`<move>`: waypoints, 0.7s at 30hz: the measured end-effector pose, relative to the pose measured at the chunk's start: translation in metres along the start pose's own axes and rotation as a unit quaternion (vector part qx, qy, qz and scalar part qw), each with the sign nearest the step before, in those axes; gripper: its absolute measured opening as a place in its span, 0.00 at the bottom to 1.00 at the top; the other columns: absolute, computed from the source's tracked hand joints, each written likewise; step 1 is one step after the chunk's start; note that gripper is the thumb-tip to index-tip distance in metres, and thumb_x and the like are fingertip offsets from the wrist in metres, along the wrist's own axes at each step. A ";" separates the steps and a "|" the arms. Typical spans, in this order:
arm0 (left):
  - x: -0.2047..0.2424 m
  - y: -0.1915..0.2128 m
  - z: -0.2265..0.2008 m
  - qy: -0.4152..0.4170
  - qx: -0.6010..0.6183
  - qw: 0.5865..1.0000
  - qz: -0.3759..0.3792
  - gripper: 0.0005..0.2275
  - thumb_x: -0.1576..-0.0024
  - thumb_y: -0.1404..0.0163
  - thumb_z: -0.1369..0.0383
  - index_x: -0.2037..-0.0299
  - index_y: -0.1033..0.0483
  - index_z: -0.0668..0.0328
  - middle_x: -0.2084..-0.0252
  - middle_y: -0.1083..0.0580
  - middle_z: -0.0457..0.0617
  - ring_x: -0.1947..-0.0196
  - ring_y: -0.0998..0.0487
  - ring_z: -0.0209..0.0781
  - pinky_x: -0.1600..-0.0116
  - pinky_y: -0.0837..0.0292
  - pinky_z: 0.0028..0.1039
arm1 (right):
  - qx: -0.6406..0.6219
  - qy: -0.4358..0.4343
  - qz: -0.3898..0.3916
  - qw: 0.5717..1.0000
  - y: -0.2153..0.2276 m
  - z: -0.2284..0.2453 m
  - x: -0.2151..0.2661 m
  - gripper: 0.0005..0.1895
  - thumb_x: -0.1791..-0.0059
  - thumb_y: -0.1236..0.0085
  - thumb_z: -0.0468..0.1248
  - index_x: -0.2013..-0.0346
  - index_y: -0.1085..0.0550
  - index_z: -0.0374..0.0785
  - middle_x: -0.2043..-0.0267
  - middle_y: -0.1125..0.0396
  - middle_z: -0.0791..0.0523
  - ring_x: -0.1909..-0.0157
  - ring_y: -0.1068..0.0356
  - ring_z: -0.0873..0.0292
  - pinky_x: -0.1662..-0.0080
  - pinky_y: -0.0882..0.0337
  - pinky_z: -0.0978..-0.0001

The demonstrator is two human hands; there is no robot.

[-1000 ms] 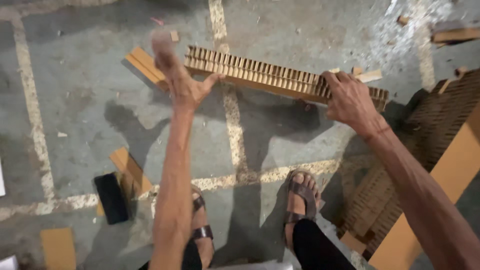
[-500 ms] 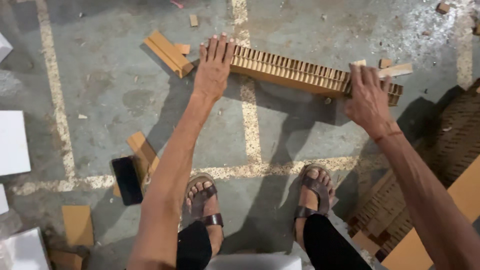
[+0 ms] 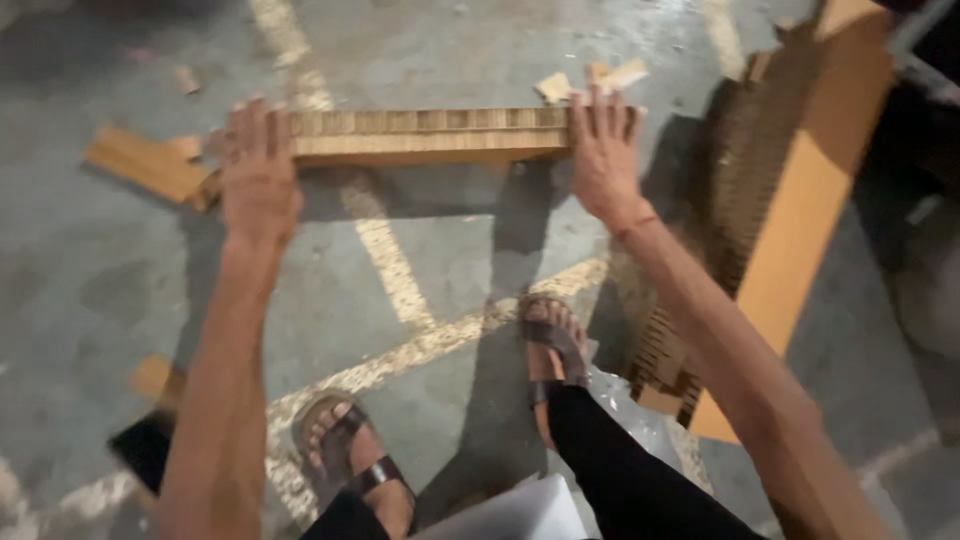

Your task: The person picks up long, grooved wooden planks from the floor and stacks them vertically against a larger pile. The person handles the planks one by one, inspecting them briefly before placing them in the stack.

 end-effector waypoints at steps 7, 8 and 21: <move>-0.004 0.008 -0.005 -0.018 -0.041 0.999 0.007 0.27 0.35 0.49 0.71 0.27 0.42 0.68 0.23 0.44 0.67 0.23 0.46 0.67 0.22 0.54 0.65 | -0.010 -0.001 -0.025 1.000 0.026 0.011 0.003 0.55 0.58 0.36 0.29 0.21 0.55 0.40 0.20 0.62 0.44 0.20 0.65 0.35 0.27 0.65 0.30; -0.004 0.012 -0.005 -0.022 -0.050 0.998 0.011 0.28 0.35 0.48 0.69 0.26 0.43 0.69 0.24 0.45 0.67 0.23 0.46 0.67 0.21 0.54 0.65 | -0.031 -0.021 0.031 0.999 0.023 0.008 0.000 0.58 0.61 0.34 0.28 0.23 0.57 0.41 0.21 0.64 0.44 0.21 0.68 0.36 0.28 0.68 0.32; 0.006 0.029 0.031 0.162 0.385 0.904 -0.087 0.21 0.42 0.38 0.80 0.39 0.26 0.73 0.50 0.21 0.56 0.52 0.19 0.45 0.47 0.24 0.31 | -0.450 -0.240 -0.123 0.851 0.009 -0.080 0.023 0.32 0.60 0.27 0.29 0.41 0.25 0.36 0.52 0.22 0.55 0.50 0.22 0.62 0.48 0.23 0.71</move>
Point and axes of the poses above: each hand's wrist, its own x-axis away from the middle knuckle, its own y-axis out of the back of the hand, z = x × y, the point moved 7 cm from there along -x, towards the middle knuckle
